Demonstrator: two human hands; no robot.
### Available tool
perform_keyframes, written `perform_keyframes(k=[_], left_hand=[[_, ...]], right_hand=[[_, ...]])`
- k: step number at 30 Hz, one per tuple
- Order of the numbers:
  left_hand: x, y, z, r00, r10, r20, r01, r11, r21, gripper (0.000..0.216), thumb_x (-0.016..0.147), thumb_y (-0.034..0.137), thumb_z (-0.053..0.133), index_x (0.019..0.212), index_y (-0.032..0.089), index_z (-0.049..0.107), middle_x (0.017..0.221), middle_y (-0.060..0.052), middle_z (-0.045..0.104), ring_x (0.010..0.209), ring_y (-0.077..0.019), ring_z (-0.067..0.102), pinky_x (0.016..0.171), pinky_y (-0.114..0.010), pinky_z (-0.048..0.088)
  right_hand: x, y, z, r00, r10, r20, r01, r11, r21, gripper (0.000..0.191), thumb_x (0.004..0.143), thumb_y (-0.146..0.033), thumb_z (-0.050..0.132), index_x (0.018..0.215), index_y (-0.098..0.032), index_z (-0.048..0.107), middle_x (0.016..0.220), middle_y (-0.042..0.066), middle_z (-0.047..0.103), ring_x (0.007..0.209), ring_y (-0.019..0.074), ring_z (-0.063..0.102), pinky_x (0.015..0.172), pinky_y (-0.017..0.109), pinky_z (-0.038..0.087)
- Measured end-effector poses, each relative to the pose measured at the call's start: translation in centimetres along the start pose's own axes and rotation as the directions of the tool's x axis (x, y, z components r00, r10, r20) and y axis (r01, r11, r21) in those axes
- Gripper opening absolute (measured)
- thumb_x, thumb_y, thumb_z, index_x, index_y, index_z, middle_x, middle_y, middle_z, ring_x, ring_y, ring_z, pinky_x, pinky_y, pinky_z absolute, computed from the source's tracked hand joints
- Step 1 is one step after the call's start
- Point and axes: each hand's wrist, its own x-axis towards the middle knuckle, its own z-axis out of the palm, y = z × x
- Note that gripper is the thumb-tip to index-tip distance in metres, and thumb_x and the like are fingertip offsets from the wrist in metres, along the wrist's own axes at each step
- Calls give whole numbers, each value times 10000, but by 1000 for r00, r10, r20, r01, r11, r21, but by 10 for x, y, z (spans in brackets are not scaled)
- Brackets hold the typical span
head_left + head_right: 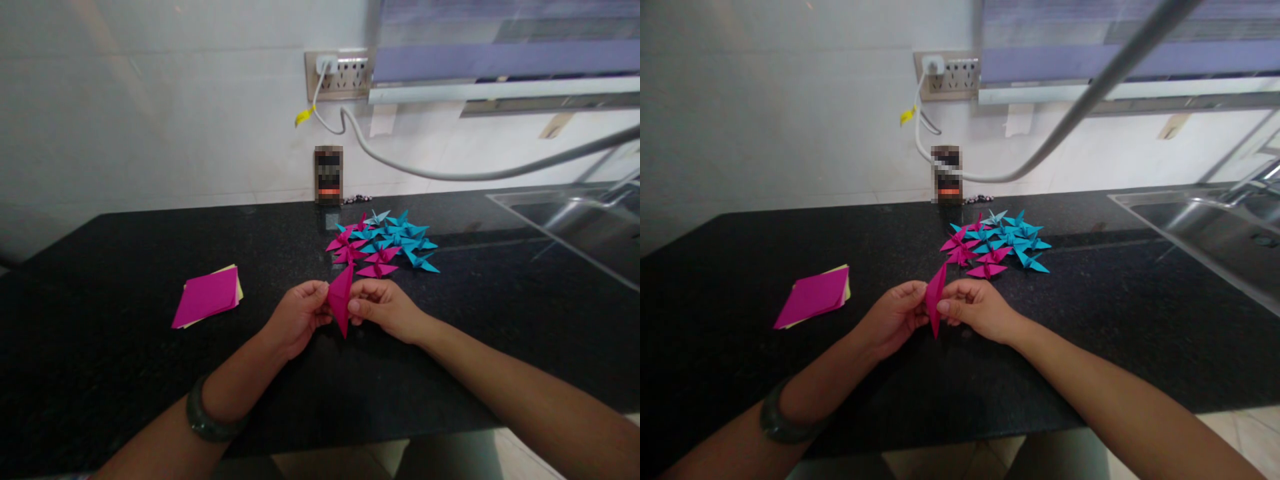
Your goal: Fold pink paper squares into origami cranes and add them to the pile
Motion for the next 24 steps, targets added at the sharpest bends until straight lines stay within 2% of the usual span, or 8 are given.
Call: perform_keyframes(k=[14,20,24], left_hand=[[1,0,-2,1000,-7,15,7,1000,-20,267,639,349,713,707,122,591,590,-5,596,523,-91,554,515,-199,426],[0,2,1,999,5,-42,-6,999,-35,242,625,327,729,694,127,610,599,-5,606,537,-84,557,515,-187,434],[-2,0,3,999,0,-51,3,999,46,257,575,313,764,710,117,665,634,-17,624,585,-89,566,548,-195,452]], right_hand=[[0,-1,0,999,8,-41,-8,1000,-2,242,602,-306,743,742,-136,643,610,-17,635,511,51,550,512,172,441],[1,-2,0,995,-22,-100,14,997,-82,184,653,-297,684,726,-140,624,590,-24,606,486,54,516,497,181,422],[4,2,-2,984,-112,-138,85,978,-189,150,633,-266,680,693,-153,600,580,-32,579,511,77,512,497,195,412]])
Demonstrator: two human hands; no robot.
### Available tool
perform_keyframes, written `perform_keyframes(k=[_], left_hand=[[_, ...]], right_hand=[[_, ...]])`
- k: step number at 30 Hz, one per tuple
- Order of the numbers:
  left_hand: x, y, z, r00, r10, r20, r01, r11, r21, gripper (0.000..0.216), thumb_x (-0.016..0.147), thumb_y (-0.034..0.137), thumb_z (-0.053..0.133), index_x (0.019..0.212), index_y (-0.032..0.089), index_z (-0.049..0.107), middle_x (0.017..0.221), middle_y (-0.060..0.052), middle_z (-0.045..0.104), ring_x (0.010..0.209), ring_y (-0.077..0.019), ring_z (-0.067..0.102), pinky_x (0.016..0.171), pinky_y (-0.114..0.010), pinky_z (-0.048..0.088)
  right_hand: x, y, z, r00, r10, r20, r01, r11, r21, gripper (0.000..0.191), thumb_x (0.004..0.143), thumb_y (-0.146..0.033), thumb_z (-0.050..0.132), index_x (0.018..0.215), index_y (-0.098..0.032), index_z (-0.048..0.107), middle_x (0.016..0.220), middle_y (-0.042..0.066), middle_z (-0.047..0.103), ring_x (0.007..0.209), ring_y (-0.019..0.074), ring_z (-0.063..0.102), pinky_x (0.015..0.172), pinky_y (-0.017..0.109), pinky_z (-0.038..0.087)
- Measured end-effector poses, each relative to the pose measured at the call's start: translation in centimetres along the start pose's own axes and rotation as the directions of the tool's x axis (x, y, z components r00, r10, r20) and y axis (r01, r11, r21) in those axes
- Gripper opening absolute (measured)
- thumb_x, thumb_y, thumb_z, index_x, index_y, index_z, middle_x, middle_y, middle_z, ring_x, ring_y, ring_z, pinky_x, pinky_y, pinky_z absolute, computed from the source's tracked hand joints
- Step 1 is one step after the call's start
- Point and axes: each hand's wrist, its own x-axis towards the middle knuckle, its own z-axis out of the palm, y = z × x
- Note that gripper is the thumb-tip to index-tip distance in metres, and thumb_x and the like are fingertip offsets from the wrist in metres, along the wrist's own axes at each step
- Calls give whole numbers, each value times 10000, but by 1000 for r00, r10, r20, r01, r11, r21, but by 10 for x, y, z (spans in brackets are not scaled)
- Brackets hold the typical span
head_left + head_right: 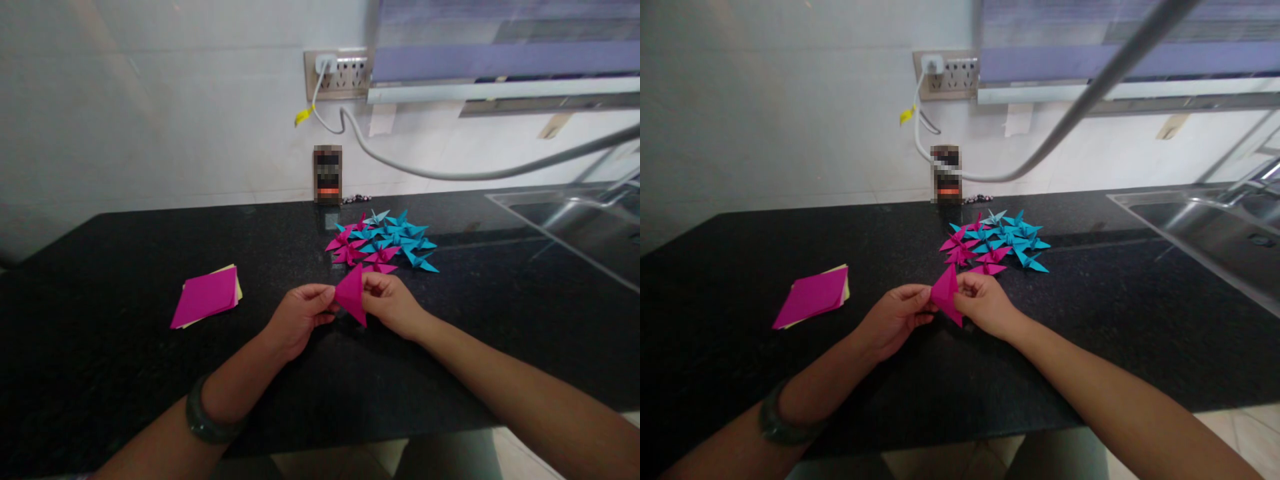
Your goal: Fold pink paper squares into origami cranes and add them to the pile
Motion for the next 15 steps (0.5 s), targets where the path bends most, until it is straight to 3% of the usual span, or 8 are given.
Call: perform_keyframes(k=[5,9,12,15], left_hand=[[-2,-3,1,996,-52,75,46,996,73,269,603,335,746,758,125,684,659,-25,647,574,-88,580,560,-203,461],[-4,-2,3,984,-136,115,121,985,127,360,688,471,638,682,111,649,627,-49,645,511,-96,585,483,-193,436],[-5,-1,3,979,-144,144,121,981,153,372,645,474,674,638,105,630,584,-42,631,481,-88,571,466,-185,424],[-5,-2,2,986,-100,131,81,987,140,341,601,437,720,620,111,621,562,-30,624,468,-85,559,461,-186,419]], right_hand=[[-2,-1,-3,982,-185,-29,171,949,-267,64,657,-189,620,619,-154,582,592,-17,574,553,99,510,538,221,418],[-7,-6,-6,933,-360,22,322,802,-503,134,672,-71,508,645,-163,603,610,1,583,562,106,518,538,223,404],[-8,-7,-6,906,-415,81,391,750,-534,198,661,-44,481,681,-179,624,641,7,604,593,114,542,565,233,418],[-7,-5,-3,931,-365,15,328,816,-476,209,629,-63,549,770,-190,637,716,11,634,647,131,566,598,251,437]])
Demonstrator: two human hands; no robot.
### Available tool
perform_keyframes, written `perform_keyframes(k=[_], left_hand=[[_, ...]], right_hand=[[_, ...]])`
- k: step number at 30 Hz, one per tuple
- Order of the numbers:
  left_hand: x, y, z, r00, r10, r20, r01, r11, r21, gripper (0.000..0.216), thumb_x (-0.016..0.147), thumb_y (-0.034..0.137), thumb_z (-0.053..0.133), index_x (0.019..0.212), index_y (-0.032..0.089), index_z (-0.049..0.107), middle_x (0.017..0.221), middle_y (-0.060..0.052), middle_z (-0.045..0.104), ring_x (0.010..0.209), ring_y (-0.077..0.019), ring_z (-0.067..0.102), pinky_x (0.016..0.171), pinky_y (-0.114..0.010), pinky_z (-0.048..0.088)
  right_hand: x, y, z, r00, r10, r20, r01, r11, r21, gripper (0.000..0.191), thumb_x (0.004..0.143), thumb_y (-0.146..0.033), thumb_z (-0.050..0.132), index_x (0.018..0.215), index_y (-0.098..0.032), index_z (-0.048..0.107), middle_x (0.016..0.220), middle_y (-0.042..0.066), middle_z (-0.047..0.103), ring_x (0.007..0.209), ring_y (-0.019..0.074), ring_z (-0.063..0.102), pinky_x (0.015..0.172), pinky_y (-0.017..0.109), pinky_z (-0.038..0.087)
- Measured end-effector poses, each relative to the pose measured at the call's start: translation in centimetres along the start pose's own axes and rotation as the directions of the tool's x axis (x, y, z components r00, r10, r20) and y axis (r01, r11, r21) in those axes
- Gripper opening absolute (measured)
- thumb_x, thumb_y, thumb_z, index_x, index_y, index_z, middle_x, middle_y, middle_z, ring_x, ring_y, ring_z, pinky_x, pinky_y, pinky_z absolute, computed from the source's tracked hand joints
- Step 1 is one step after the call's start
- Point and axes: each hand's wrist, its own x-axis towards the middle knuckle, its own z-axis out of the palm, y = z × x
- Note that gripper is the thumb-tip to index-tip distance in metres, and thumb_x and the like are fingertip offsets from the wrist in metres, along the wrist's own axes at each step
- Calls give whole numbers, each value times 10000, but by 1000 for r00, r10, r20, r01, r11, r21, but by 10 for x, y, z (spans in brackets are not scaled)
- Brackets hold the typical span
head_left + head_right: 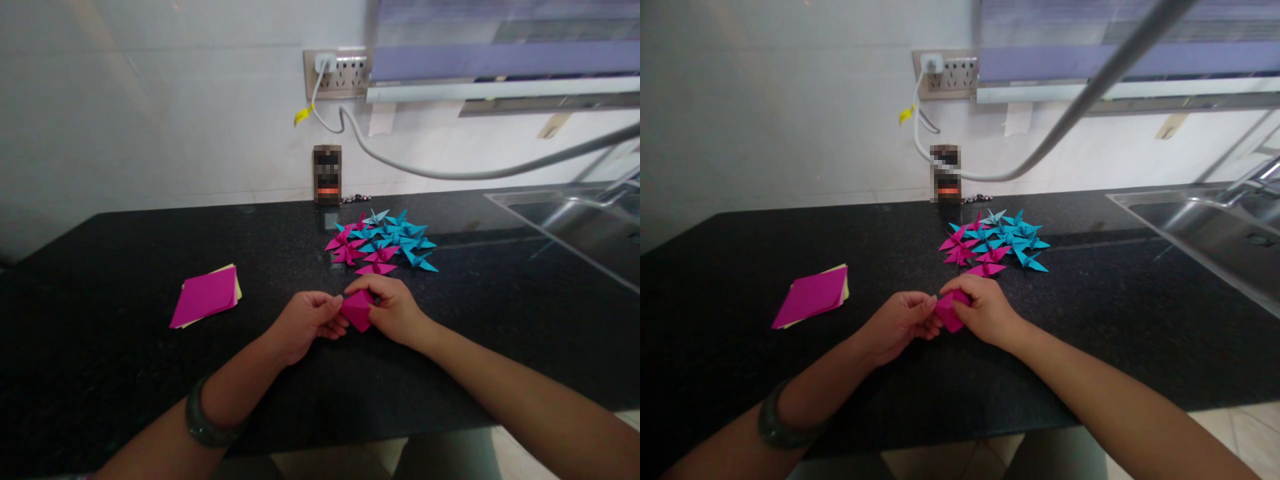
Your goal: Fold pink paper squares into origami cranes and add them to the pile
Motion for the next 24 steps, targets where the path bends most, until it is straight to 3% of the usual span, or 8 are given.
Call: perform_keyframes(k=[3,7,9,12,17,21,24], left_hand=[[2,-1,-1,997,59,-55,-58,998,10,315,621,415,710,594,118,610,531,-19,611,448,-80,542,450,-187,407],[3,1,0,959,197,-202,-182,979,90,277,658,381,684,591,122,613,510,-8,605,442,-76,525,455,-187,404],[2,3,2,926,262,-271,-230,963,144,251,658,359,684,595,124,623,504,-3,606,443,-79,525,462,-190,409],[1,5,5,898,318,-305,-258,940,222,214,645,336,693,611,129,646,509,-2,616,462,-96,542,479,-204,426],[0,4,6,911,324,-256,-243,922,303,154,615,285,716,614,142,661,528,-5,629,488,-104,549,498,-209,428],[-1,2,6,953,255,-162,-190,924,331,160,613,273,713,556,139,645,513,-14,616,465,-103,534,486,-213,411],[-2,0,8,967,223,-122,-169,922,347,158,628,267,694,545,141,646,515,-26,618,468,-115,546,493,-225,421]], right_hand=[[1,0,3,983,184,-1,-179,957,230,285,631,-157,629,913,-188,603,700,1,615,598,117,553,562,242,447],[4,-2,1,915,399,58,-372,777,508,388,732,-454,549,984,-158,557,686,15,581,561,112,549,472,224,459],[5,-4,0,889,430,155,-444,731,518,483,721,-563,515,948,-138,561,687,32,587,564,121,561,429,210,451],[5,-6,0,853,467,234,-522,756,395,420,626,-500,664,808,-139,553,624,7,584,526,98,545,415,177,425],[6,-5,1,876,463,136,-475,780,407,294,615,-363,707,724,-155,530,591,-39,550,478,62,486,431,178,391],[5,-5,1,917,369,154,-398,807,436,216,610,-281,712,699,-152,564,591,-41,555,512,67,490,490,199,386],[3,-6,2,910,369,190,-415,795,443,230,583,-270,734,694,-151,571,605,-32,587,527,77,512,517,214,400]])
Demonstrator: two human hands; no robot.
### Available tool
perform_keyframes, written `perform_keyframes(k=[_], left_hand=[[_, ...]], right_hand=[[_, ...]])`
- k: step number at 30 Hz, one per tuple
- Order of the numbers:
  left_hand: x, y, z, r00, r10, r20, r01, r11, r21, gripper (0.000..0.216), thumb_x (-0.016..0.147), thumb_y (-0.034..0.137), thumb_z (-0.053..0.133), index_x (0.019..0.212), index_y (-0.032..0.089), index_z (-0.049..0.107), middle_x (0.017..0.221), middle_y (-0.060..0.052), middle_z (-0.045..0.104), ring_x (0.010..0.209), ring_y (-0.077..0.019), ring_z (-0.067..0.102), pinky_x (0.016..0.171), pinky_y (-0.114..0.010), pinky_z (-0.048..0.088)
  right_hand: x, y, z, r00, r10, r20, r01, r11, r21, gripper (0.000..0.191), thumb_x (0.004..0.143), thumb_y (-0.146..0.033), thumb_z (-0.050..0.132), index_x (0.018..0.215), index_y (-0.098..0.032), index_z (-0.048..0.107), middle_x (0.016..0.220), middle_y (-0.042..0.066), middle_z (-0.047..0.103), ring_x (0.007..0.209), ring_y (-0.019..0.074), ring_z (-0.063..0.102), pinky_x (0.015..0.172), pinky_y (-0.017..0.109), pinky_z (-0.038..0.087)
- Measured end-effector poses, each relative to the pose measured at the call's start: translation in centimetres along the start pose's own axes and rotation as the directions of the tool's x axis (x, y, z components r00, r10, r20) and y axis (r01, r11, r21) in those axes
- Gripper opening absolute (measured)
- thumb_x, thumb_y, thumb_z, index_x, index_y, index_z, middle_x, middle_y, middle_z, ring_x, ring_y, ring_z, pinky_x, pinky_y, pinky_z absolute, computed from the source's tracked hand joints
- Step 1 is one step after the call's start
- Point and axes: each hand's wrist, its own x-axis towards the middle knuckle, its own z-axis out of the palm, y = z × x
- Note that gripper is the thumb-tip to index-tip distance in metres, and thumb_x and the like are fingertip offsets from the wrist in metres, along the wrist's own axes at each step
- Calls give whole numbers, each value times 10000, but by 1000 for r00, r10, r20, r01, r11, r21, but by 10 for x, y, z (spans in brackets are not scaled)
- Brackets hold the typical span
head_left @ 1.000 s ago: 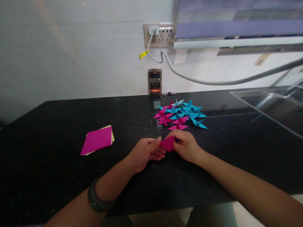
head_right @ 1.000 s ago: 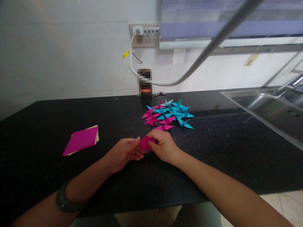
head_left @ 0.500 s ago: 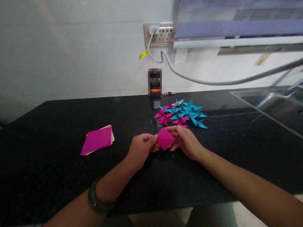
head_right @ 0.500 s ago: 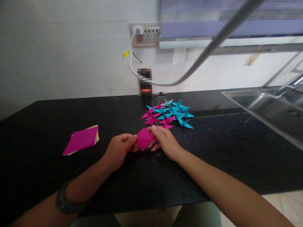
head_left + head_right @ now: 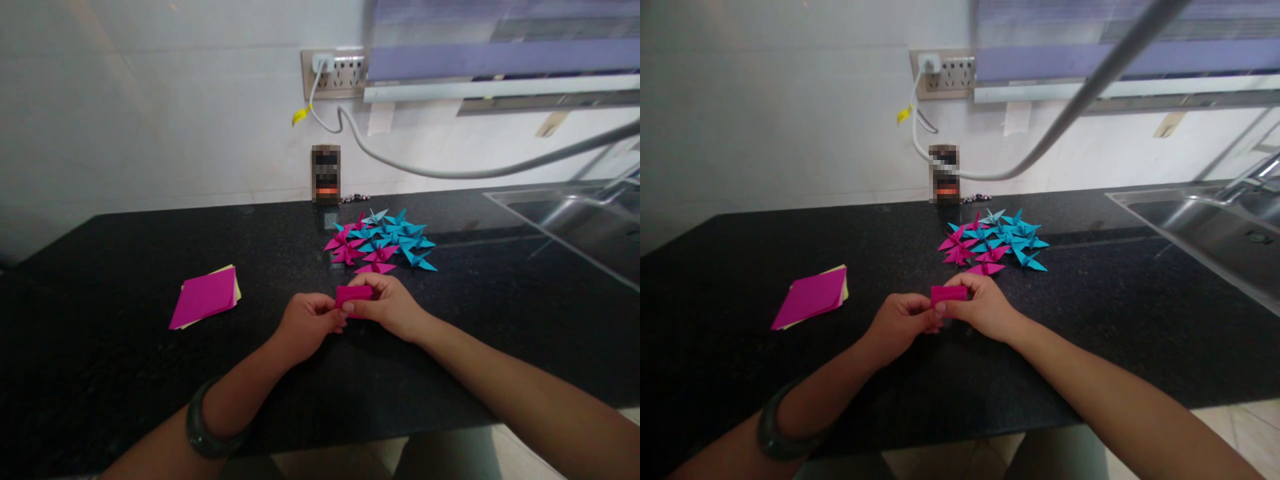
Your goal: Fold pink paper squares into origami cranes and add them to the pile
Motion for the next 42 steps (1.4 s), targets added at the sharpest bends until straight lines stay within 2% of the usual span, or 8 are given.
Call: perform_keyframes(k=[10,15,19,24,26,29,35,42], left_hand=[[-3,-2,1,996,49,69,-58,990,128,217,650,275,658,477,156,603,428,-4,549,405,-96,484,435,-201,360],[-5,-2,2,998,39,56,-46,992,117,208,646,276,654,480,159,608,435,-6,559,407,-100,492,432,-202,369],[-6,0,3,998,35,57,-42,992,121,206,636,246,660,460,158,596,412,6,533,391,-91,467,419,-200,342],[-4,3,3,1000,7,-24,-8,1000,-10,224,631,272,686,470,146,594,431,4,552,397,-84,473,435,-203,369],[-3,3,2,995,4,-95,-13,995,-100,223,631,293,695,494,142,604,467,-5,585,423,-90,506,458,-209,397],[-2,3,1,989,9,-146,-36,983,-182,207,632,305,701,538,137,625,499,-9,611,451,-97,540,477,-210,418],[-2,1,3,995,-17,-95,-1,984,-180,188,590,279,732,551,121,638,495,-11,616,452,-97,538,485,-214,423],[-2,1,-1,994,54,-97,-73,976,-205,172,641,281,702,732,136,692,649,-12,683,571,-103,576,563,-210,437]], right_hand=[[1,1,1,997,-55,-46,49,992,-117,179,641,-295,689,607,-145,598,588,-18,567,513,74,477,491,209,379],[1,2,0,999,-30,38,33,994,-100,210,594,-307,730,687,-150,627,632,-16,569,553,90,503,522,220,401],[1,1,1,996,-84,16,86,986,-145,209,622,-314,706,571,-136,609,624,-5,548,555,90,482,517,225,379],[2,0,1,987,-75,-140,67,996,-64,270,715,-414,611,676,-147,619,582,-19,538,508,76,443,467,206,352],[2,1,2,996,-35,-82,34,999,-12,282,655,-415,672,755,-157,617,619,-19,569,518,77,468,455,194,361],[2,3,3,999,38,10,-38,999,-5,295,599,-397,722,684,-151,584,600,-21,573,477,65,463,428,185,357],[5,8,0,994,6,-111,0,999,50,307,680,-438,644,682,-149,540,592,-20,560,447,57,464,453,198,390],[2,10,-5,997,-55,47,66,961,-268,249,777,-384,546,679,-156,528,562,-37,465,491,71,434,461,196,377]])
